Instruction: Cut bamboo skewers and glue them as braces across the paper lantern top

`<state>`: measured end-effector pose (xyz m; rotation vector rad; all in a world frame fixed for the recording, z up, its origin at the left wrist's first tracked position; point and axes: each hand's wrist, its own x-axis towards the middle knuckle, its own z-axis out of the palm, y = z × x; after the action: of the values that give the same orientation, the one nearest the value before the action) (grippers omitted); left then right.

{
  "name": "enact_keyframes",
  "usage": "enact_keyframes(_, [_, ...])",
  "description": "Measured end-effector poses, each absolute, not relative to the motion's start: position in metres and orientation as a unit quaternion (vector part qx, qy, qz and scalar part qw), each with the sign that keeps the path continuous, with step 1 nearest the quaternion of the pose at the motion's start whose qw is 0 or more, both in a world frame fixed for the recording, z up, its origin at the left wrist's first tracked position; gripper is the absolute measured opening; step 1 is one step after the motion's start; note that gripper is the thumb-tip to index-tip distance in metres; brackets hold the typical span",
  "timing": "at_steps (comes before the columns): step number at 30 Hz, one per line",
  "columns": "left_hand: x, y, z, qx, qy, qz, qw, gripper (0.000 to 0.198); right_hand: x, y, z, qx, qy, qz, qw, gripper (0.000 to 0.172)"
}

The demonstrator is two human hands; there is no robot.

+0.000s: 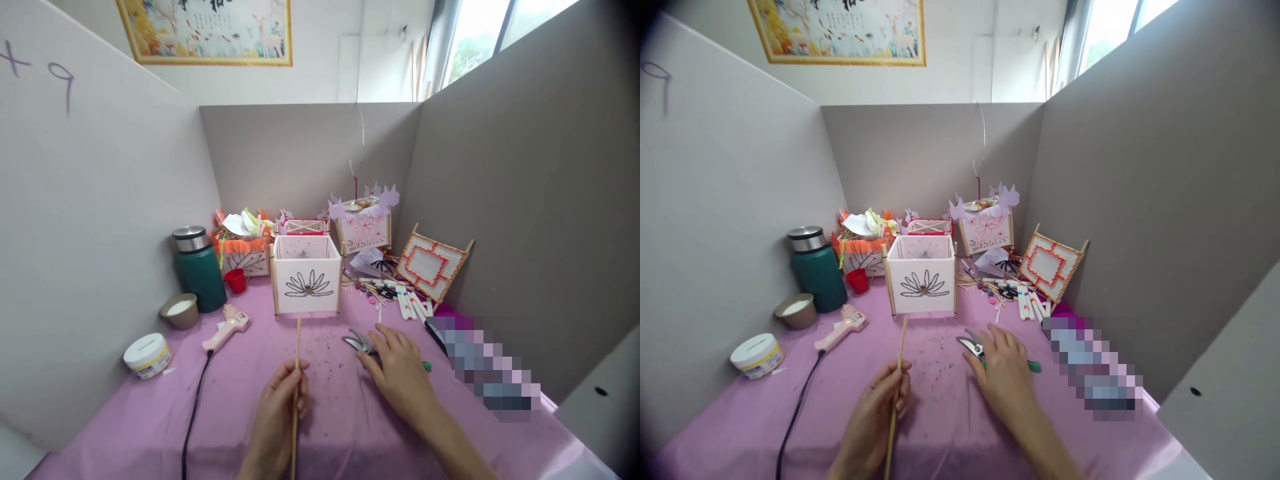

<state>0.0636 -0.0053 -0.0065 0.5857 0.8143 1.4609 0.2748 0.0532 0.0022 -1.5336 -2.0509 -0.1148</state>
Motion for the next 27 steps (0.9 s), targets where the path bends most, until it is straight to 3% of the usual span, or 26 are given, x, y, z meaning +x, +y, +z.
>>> enact_keyframes(3, [0.070, -0.006, 0.006, 0.217, 0.290, 0.677, 0.641, 0.015, 0.251, 0.023, 0.022, -0.494, -0.795, 0.103, 0.335, 0.032])
enact_keyframes(5, [0.076, -0.007, 0.017, 0.191, 0.245, 0.691, 0.652, 0.014, 0.231, 0.002, 0.029, -0.443, -0.812, 0.235, 0.299, 0.027])
enact_keyframes(9, [0.082, -0.007, 0.031, 0.163, 0.227, 0.715, 0.641, 0.014, 0.204, -0.021, 0.023, -0.449, -0.805, 0.284, 0.265, 0.022])
enact_keyframes(13, [0.071, -0.001, 0.026, 0.224, 0.352, 0.726, 0.547, 0.026, 0.208, -0.020, 0.020, -0.430, -0.803, 0.315, 0.264, 0.032])
enact_keyframes(18, [0.046, 0.004, 0.010, 0.315, 0.512, 0.692, 0.400, 0.047, 0.231, -0.005, 0.030, -0.415, -0.752, 0.440, 0.263, 0.042])
enact_keyframes(20, [0.041, 0.003, 0.003, 0.330, 0.539, 0.672, 0.385, 0.049, 0.238, 0.003, 0.032, -0.437, -0.744, 0.443, 0.245, 0.045])
enact_keyframes(24, [0.039, -0.002, -0.013, 0.372, 0.577, 0.629, 0.365, 0.047, 0.246, 0.013, 0.040, -0.528, -0.785, 0.259, 0.193, 0.035])
enact_keyframes(27, [0.040, -0.005, -0.021, 0.382, 0.593, 0.625, 0.336, 0.046, 0.249, 0.017, 0.046, -0.488, -0.779, 0.305, 0.248, 0.037])
